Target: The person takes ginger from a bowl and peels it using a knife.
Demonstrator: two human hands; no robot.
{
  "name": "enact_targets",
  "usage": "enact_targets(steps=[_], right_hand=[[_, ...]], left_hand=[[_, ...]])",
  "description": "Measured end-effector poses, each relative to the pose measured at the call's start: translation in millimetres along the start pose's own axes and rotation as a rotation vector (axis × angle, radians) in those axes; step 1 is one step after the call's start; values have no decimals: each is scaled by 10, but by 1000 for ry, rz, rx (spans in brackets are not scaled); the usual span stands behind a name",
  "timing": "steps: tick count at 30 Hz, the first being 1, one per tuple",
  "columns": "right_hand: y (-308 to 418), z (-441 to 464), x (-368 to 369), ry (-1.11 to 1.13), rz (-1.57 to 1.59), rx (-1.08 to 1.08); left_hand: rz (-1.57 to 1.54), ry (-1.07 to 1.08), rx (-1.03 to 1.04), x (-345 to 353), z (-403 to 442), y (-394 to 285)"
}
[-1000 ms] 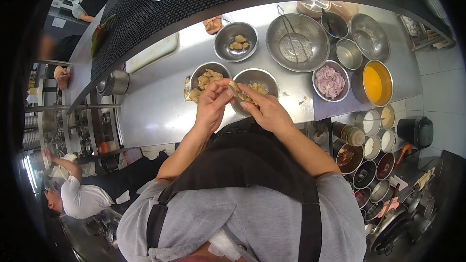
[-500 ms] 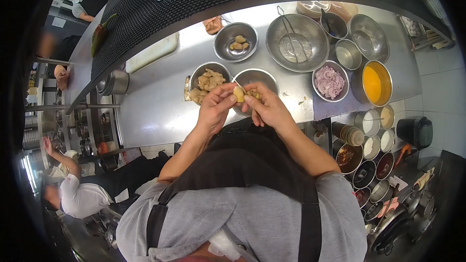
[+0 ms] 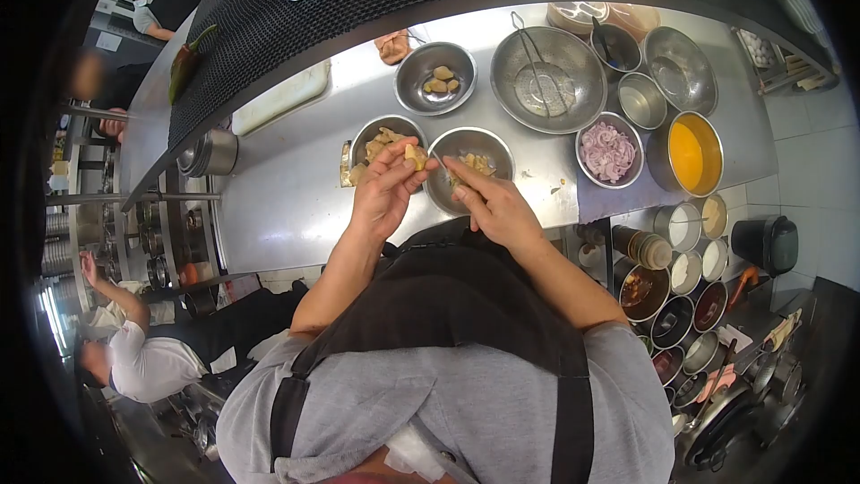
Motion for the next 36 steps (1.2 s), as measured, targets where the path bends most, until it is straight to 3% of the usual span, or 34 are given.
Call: enact_targets(steps=[6,16,28,30,33,36], right_hand=[[132,-1,50,12,-219,-118],[114,26,57,-31,-230,-255],[150,94,26,-47,-134,-48],[132,98,10,0,-28,104],[9,107,30,-9,172,110],[29,86,4,35,-4,106]], left_hand=[[38,54,39,49,-10,27],[200,38,138,84,-49,-12],[332,36,193,80,-75,120],[308,20,146,71,-71,135],[221,71,72,51,-49,120],[37,81,-14,38,-43,119]])
Point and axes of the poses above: each hand's wrist, its own z-axis towards the middle knuckle, its own x-axis out of the palm, y = z × x, the point moved 2 cm from there along z, towards the middle knuckle, and after that the axes turned 9 degrees about z, right-handed, at the moved point
